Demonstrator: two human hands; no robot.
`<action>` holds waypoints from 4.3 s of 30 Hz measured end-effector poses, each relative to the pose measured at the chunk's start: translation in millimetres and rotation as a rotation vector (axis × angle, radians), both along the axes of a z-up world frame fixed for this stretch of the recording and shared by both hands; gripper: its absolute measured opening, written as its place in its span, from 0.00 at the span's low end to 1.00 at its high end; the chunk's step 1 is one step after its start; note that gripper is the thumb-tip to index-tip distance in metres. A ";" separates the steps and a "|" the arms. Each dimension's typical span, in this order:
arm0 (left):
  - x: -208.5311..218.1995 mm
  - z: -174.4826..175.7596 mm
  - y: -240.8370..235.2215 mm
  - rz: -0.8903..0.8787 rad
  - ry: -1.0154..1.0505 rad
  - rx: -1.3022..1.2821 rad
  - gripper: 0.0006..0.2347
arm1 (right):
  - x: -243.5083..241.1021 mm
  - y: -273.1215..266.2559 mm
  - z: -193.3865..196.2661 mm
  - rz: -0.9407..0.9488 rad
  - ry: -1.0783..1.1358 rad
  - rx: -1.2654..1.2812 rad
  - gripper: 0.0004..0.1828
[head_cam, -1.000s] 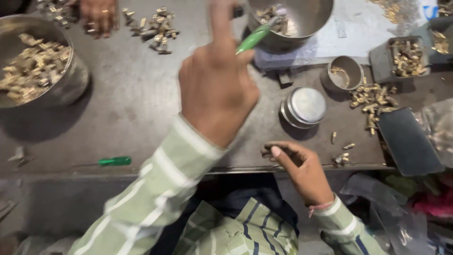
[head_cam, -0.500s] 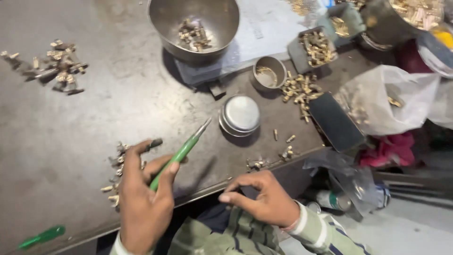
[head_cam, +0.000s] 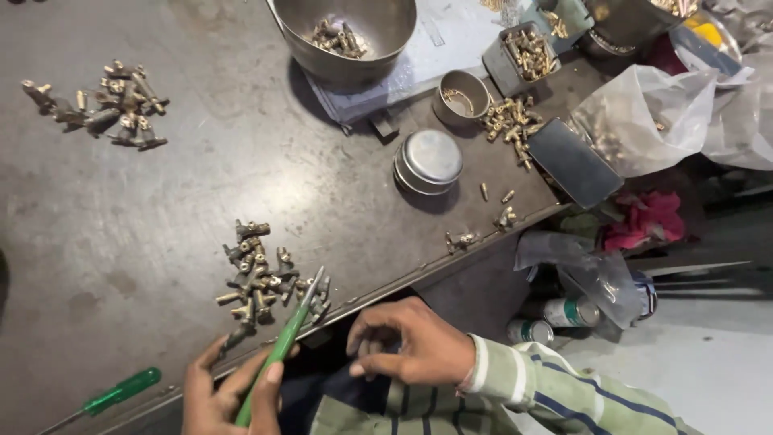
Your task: The recorder is using a specialized tool to assemble or clean small brass valve components at a workbench.
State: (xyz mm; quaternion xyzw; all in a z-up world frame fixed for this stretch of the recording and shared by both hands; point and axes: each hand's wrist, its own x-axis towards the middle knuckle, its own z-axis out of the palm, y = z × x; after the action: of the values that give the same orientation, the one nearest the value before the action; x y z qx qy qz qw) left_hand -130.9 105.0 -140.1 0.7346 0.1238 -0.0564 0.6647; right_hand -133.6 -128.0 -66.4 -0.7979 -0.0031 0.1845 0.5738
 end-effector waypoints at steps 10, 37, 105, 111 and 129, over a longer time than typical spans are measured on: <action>-13.7 18.0 27.7 -0.011 -0.042 0.148 0.24 | -3.3 38.4 112.0 0.389 -0.264 0.043 0.11; -6.6 55.1 -10.6 0.266 0.075 0.054 0.19 | 101.7 -8.7 -60.0 0.276 -0.652 -0.227 0.16; -10.7 71.1 -43.1 -0.294 -0.153 -0.088 0.30 | 17.8 -54.6 8.7 -0.122 0.209 0.103 0.25; -3.0 74.2 -52.0 -0.417 -0.451 0.427 0.32 | 13.8 -51.1 13.6 -0.168 0.375 0.190 0.24; 4.4 76.5 -46.9 -0.389 -0.544 0.807 0.39 | 16.8 -51.6 15.2 -0.137 0.379 0.278 0.24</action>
State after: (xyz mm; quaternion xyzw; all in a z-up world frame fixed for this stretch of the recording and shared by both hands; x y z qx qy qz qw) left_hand -126.5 58.1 -63.7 0.9298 -0.1804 0.0663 0.3140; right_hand -116.8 -179.6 -51.2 -0.6606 0.1332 0.2896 0.6797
